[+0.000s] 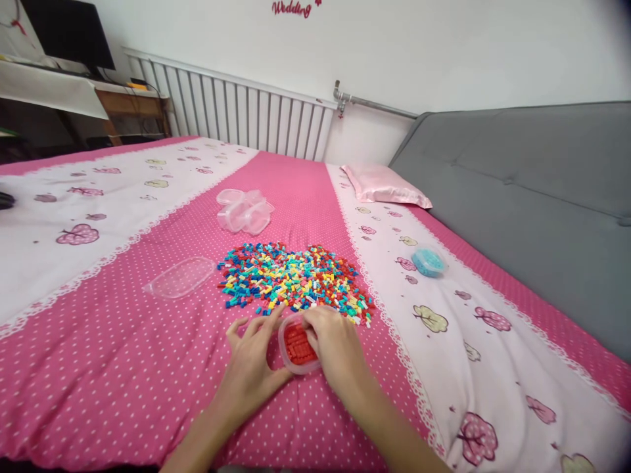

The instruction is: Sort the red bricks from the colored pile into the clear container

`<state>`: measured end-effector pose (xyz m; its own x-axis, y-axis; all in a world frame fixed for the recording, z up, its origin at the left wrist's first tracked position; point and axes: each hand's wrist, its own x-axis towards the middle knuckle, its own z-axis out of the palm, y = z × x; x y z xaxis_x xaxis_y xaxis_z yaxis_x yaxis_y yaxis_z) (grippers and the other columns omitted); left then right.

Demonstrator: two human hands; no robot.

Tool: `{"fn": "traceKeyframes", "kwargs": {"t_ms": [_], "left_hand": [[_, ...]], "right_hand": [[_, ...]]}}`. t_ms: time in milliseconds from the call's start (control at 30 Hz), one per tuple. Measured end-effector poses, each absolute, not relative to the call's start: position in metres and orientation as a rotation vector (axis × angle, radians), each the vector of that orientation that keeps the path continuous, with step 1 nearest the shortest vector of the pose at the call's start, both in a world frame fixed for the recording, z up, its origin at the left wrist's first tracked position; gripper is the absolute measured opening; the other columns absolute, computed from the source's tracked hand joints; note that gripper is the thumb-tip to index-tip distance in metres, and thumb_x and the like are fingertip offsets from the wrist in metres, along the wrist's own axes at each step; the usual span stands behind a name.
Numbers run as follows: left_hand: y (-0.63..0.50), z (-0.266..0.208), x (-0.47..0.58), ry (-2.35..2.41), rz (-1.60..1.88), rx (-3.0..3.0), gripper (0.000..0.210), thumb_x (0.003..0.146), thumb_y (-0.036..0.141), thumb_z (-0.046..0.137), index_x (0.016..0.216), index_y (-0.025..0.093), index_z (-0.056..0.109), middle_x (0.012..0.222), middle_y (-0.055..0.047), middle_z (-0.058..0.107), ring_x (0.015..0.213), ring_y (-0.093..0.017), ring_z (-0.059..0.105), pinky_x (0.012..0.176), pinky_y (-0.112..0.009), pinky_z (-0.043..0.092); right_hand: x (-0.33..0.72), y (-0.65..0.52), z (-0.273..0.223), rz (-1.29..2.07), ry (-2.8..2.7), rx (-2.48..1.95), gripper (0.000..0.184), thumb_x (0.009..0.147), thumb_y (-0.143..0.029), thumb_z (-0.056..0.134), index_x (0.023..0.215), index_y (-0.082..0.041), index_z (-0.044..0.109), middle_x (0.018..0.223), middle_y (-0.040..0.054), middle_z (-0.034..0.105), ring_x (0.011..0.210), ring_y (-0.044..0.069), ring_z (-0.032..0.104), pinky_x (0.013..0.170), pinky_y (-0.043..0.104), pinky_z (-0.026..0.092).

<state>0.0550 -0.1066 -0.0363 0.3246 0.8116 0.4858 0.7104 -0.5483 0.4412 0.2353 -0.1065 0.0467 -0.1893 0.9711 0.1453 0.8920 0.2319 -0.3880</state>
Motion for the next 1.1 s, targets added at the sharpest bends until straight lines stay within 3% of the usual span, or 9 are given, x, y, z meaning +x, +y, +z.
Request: {"fn": "traceKeyframes", "kwargs": {"t_ms": [367, 600, 1100], "left_hand": [[-0.106, -0.037, 0.055, 1.405, 1.03, 2.423, 0.1, 0.077, 0.051, 0.084, 0.156, 0.029, 0.027, 0.129, -0.011, 0.067, 0.117, -0.035, 0.062, 0.108, -0.055, 0.03], [-0.108, -0.035, 0.056, 1.388, 1.052, 2.401, 0.098, 0.078, 0.051, 0.083, 0.156, 0.03, 0.029, 0.125, -0.008, 0.069, 0.114, -0.034, 0.063, 0.108, -0.053, 0.032], [-0.109, -0.036, 0.056, 1.383, 1.057, 2.394, 0.095, 0.078, 0.047, 0.084, 0.155, 0.029, 0.032, 0.129, -0.009, 0.068, 0.118, -0.034, 0.061, 0.109, -0.053, 0.033]], "right_hand": [[0.223, -0.108, 0.043, 0.265, -2.277, -1.715, 0.027, 0.099, -0.006, 0.057, 0.111, -0.021, 0.076, 0.109, 0.0055, 0.076, 0.103, 0.022, 0.069, 0.091, 0.031, 0.048], [0.223, -0.106, 0.04, 0.159, -2.365, -1.704, 0.018, 0.1, -0.013, 0.06, 0.102, -0.019, 0.077, 0.104, 0.0066, 0.077, 0.102, 0.024, 0.068, 0.098, 0.036, 0.045], [0.223, -0.104, 0.038, 0.124, -2.416, -1.73, 0.02, 0.1, -0.013, 0.061, 0.107, -0.02, 0.078, 0.105, 0.0064, 0.075, 0.104, 0.024, 0.066, 0.098, 0.035, 0.045]]}}
